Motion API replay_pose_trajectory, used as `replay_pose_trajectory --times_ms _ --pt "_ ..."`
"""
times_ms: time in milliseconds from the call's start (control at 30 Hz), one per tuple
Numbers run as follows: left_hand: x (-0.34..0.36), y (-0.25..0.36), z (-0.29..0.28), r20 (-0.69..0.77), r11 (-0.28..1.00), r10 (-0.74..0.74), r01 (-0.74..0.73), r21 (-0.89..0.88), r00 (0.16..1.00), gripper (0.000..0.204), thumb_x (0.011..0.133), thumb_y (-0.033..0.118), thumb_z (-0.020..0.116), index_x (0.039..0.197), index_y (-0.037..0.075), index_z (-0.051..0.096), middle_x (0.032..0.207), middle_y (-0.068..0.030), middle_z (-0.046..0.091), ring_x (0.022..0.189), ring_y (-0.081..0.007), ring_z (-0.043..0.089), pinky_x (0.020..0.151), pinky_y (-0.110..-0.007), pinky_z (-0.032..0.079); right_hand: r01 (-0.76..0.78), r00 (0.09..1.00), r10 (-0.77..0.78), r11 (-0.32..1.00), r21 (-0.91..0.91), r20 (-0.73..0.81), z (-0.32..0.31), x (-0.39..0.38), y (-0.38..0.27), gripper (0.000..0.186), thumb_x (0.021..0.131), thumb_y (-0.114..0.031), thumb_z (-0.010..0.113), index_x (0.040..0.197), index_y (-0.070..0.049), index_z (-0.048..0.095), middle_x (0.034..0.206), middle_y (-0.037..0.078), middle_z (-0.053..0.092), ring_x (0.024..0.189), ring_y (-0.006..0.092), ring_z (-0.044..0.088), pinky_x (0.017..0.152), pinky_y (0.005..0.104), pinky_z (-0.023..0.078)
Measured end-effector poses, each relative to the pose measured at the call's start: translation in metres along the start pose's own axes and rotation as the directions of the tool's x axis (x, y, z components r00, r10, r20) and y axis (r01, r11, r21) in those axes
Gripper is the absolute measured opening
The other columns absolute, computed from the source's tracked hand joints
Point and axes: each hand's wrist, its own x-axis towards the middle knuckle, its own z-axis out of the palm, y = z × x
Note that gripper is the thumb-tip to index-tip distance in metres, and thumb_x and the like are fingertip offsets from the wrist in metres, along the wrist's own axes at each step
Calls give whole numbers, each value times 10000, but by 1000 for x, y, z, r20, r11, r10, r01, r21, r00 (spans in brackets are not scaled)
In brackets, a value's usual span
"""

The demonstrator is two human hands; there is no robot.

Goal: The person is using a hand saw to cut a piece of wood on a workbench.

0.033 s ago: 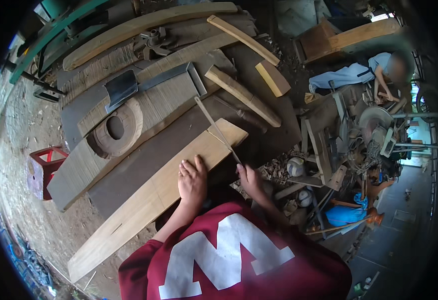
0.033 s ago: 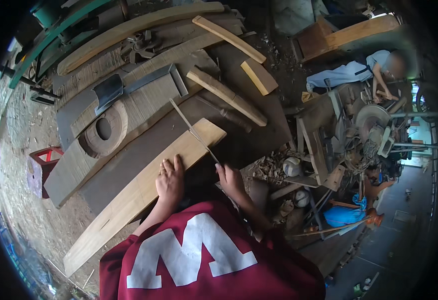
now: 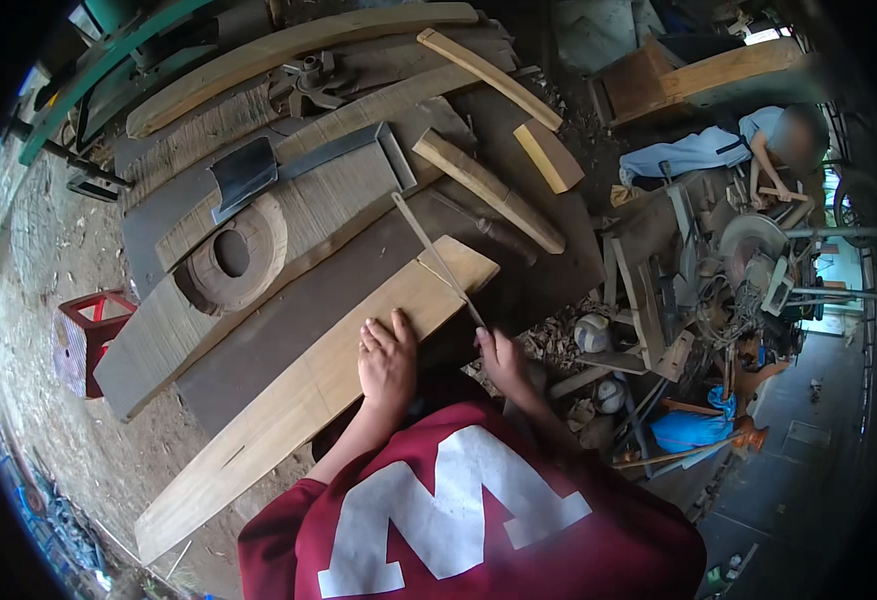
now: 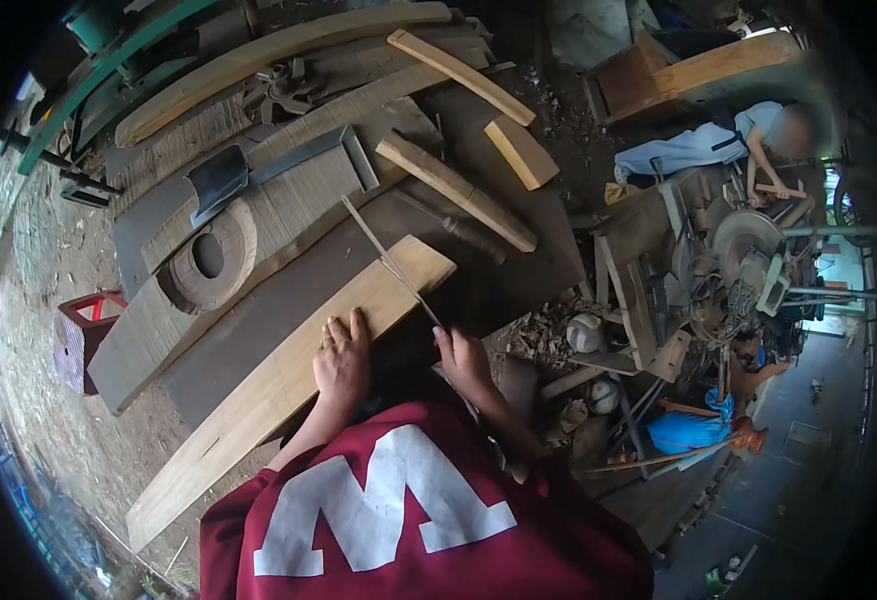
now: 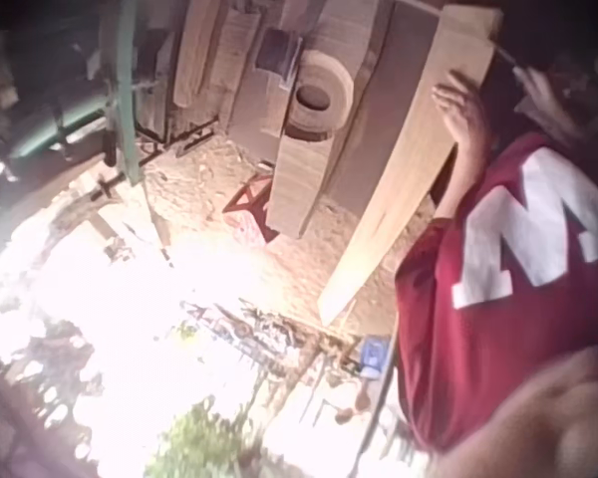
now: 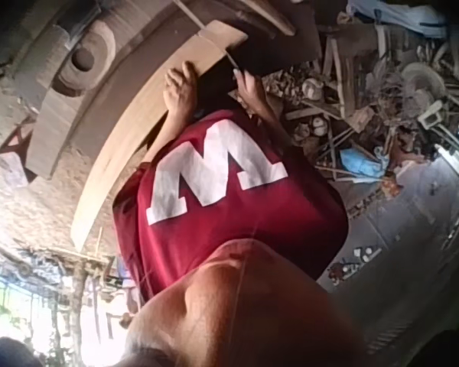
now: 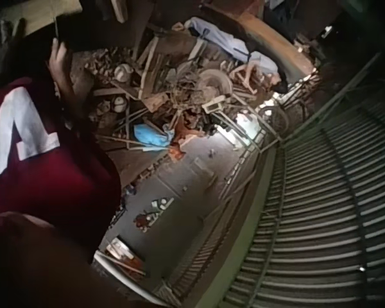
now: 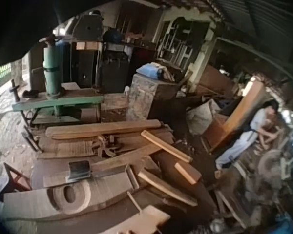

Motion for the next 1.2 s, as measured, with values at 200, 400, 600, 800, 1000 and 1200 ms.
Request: replay_pose_trajectory --times_ms 200,400,600,800,1000,1200 --pt "1 -2 1 8 997 8 -9 79 1000 324 751 90 417 1063 4 439 949 -298 501 850 -357 547 678 -347 483 -4 993 3 1000 13 118 -20 12 -8 337 841 -279 403 664 -11 506 519 140 509 515 293 536 468 359 390" --pt "9 0 5 -13 985 -6 8 170 1000 347 748 89 427 1090 29 424 982 -275 495 859 -327 551 618 -309 495 98 992 -89 990 -102 84 -24 20 -19 347 847 -273 390 652 -7 497 527 161 515 509 329 528 442 381 391" --pt "11 1 8 -36 991 -2 6 133 999 319 738 65 417 1044 -9 466 931 -310 505 818 -356 561 656 -342 490 72 994 -53 977 -202 99 -12 19 -22 355 848 -250 381 640 12 501 556 188 527 551 350 530 491 415 410" --pt "7 -1 8 -32 985 43 -37 169 999 326 735 62 418 1050 -12 460 926 -309 507 805 -351 564 647 -334 492 44 990 -1 955 -293 144 -23 16 -30 376 848 -253 371 592 -2 487 545 193 518 557 357 527 507 423 414" --pt "16 -17 -21 169 1000 20 -22 7 985 334 740 96 431 1068 50 477 914 -238 540 784 -309 576 577 -317 487 86 926 80 907 -412 369 -48 25 -75 427 863 -259 331 593 25 501 487 170 511 481 309 533 498 372 434" --pt "51 -49 -42 243 961 120 -51 -272 963 162 694 234 550 795 122 607 640 -116 576 607 -263 572 552 -350 456 133 969 -46 924 -359 241 -36 28 -78 343 827 -208 411 545 -17 451 521 208 494 511 363 507 459 430 410"
